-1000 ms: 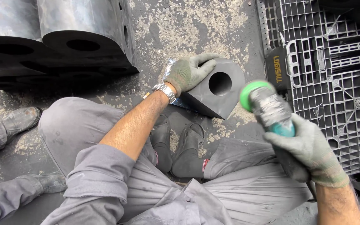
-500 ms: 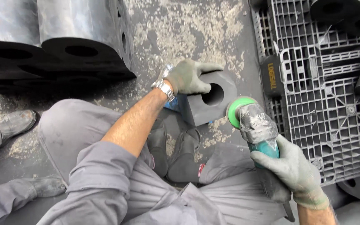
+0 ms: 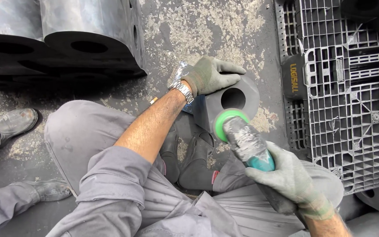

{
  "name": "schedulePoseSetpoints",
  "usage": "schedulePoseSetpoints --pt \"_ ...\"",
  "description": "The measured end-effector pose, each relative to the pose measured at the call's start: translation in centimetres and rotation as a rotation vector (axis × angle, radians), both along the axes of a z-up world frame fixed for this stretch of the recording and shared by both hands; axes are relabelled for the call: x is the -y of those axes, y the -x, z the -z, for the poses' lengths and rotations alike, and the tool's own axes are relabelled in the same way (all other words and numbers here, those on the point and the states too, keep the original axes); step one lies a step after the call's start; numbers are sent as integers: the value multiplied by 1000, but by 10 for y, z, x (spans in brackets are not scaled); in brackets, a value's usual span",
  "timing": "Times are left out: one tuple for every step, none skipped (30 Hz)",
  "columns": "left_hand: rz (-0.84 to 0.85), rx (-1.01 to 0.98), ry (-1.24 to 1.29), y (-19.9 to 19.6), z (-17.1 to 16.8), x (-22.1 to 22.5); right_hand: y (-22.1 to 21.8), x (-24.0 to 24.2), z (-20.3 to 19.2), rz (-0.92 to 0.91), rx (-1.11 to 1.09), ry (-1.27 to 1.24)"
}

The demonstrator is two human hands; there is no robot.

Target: Sanding and smoothing the edges of heavy rubber components using an angle grinder.

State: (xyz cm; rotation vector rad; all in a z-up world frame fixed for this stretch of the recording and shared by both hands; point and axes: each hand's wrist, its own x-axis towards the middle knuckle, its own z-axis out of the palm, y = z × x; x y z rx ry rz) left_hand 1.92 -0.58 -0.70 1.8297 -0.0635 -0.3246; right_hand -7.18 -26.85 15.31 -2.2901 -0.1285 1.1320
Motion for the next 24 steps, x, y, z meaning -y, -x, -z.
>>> schedulePoseSetpoints --pt "-1 -3 2 1 1 0 0 -1 -2 -1 -3 2" --pt "-17 -26 20 1 1 1 0 -2 -4 7 2 4" --pt "-32 -50 39 1 2 2 0 -3 -6 15 7 6" --pt "-33 -49 41 1 2 1 -4 0 -9 14 7 8" --pt "-29 -44 57 0 2 1 -8 4 -12 68 -59 99" --pt "-24 -41 75 0 1 2 -11 9 -16 124 -126 193" --pt "-24 -42 79 1 -1 3 -11 11 -18 124 -128 197" --pt "-26 -43 35 0 -4 2 -11 12 -20 146 -69 233" --pt "-28 -44 -8 0 -6 1 -12 13 -21 168 -10 269" --pt "-29 -44 -10 -1 -6 1 -13 11 -19 167 -11 268" --pt "-40 -59 1 -1 -5 1 -14 9 -17 153 -56 200" --pt "-49 -75 13 0 -4 1 -15 8 -15 142 -101 131" --pt "-47 -76 12 0 -3 1 -11 3 -10 143 -103 131" --pt "-46 -84 21 -2 -2 1 -8 -3 -6 47 -34 68" --pt "-46 -92 30 -4 0 0 -6 -8 -2 -49 36 5" --pt "-44 -94 30 -4 2 1 -8 -14 -5 -47 34 5" --pt "-43 -96 34 -3 5 1 -10 -21 -9 -30 -7 8" --pt "-43 -100 38 -3 9 1 -11 -27 -12 -13 -49 11" --pt "-41 -103 38 -2 13 1 -13 -17 -10 -11 -52 12" --pt "-49 -99 127 -3 16 3 -15 -7 -8 98 -99 24" --pt "-57 -95 215 -4 19 4 -17 4 -7 206 -145 37" --pt "-58 -96 218 -3 15 3 -17 10 -10 204 -145 40" --pt "-61 -62 166 -3 11 3 -16 16 -14 225 -52 84" --pt "-64 -25 111 -3 7 0 -17 21 -16 245 43 125"
